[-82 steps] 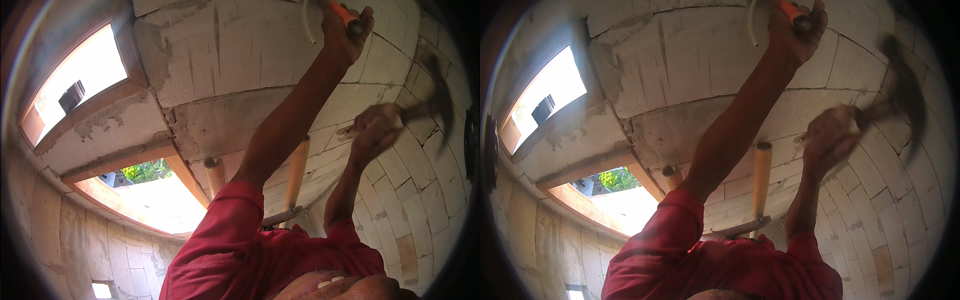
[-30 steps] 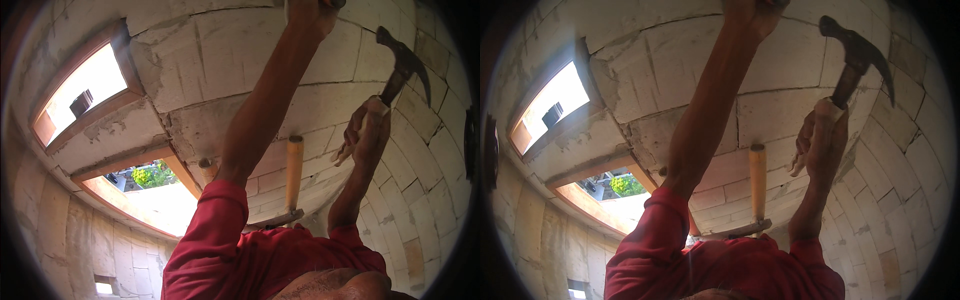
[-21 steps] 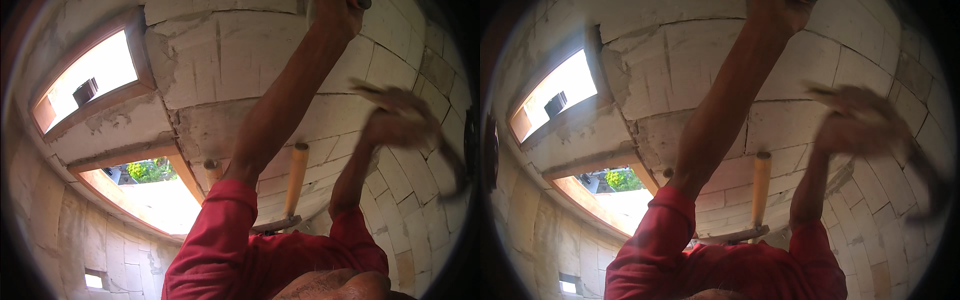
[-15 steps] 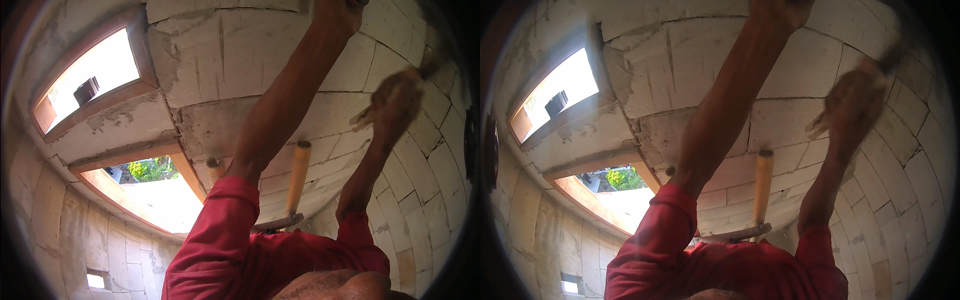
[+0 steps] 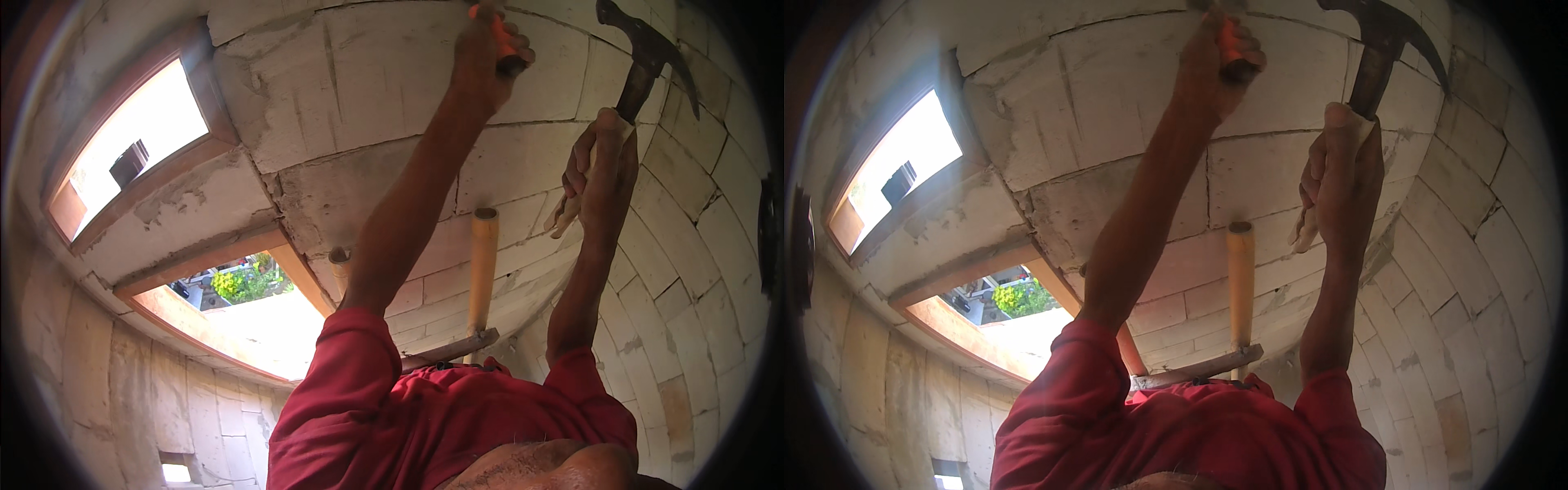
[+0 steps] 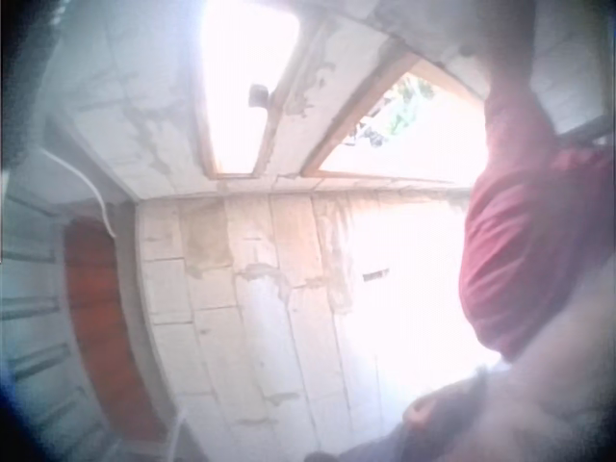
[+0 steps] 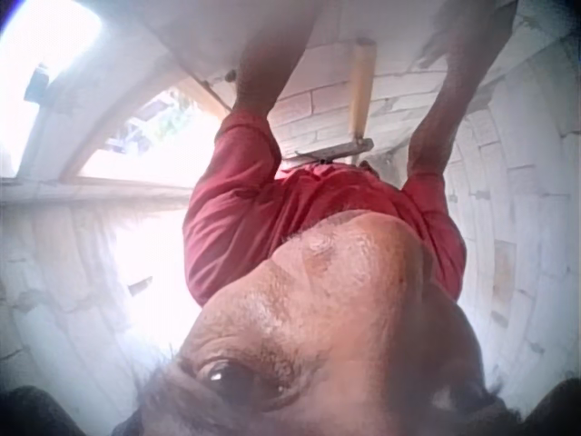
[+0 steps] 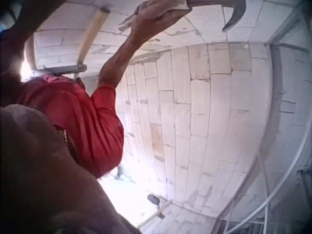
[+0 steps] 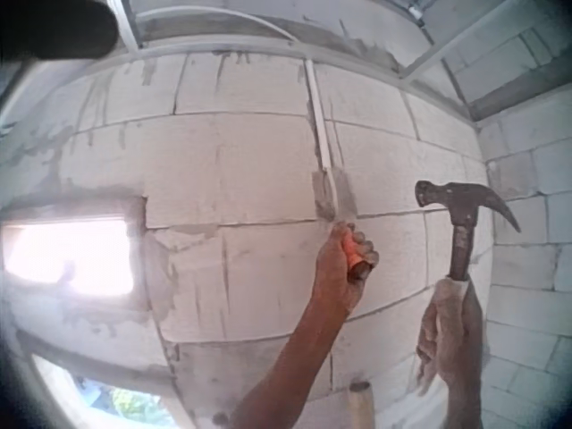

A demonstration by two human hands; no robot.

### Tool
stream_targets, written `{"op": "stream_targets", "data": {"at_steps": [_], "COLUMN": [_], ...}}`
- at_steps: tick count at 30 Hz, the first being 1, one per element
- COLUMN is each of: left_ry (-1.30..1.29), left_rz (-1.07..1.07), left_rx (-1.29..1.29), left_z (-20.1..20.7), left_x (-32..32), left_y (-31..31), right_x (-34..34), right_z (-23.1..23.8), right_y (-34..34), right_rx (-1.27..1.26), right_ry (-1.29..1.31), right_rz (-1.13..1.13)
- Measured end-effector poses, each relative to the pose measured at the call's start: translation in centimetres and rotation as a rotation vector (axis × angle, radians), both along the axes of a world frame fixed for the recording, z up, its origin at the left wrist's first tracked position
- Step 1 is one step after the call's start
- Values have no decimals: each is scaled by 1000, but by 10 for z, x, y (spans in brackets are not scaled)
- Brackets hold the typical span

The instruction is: The person uses a hammer and chisel to chip away at a concrete ceiling to create a recess. They then insert a black electrical box into the hole and secure it by hammering nails into the ceiling.

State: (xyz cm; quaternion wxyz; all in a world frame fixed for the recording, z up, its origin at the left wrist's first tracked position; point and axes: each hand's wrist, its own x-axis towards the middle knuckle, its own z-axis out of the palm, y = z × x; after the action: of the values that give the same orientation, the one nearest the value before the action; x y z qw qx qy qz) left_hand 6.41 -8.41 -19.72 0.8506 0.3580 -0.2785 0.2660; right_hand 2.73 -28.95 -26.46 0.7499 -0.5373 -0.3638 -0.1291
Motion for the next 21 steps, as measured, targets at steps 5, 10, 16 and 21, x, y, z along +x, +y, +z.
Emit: {"op": "stream_targets", "data": {"at_steps": [5,10,16,21], "left_ry": [-9,4,76,-91], "left_rz": [-13,3,-11,-64], "left_rx": [-8,24,-77,-92], "left_z": [21,33,71,81], "left_x": [-20,-19,-28,-7], "left_y": [5,20,0,-15], "right_x": [9,2,46,72], "right_z": [-16,-24,-43,-49], "right_y": [6,16,8,46], "right_rx": [16,63,590,594], "right_ry": [1,12,-587,-1109], "right_rz": [99,19,64,-495]}}
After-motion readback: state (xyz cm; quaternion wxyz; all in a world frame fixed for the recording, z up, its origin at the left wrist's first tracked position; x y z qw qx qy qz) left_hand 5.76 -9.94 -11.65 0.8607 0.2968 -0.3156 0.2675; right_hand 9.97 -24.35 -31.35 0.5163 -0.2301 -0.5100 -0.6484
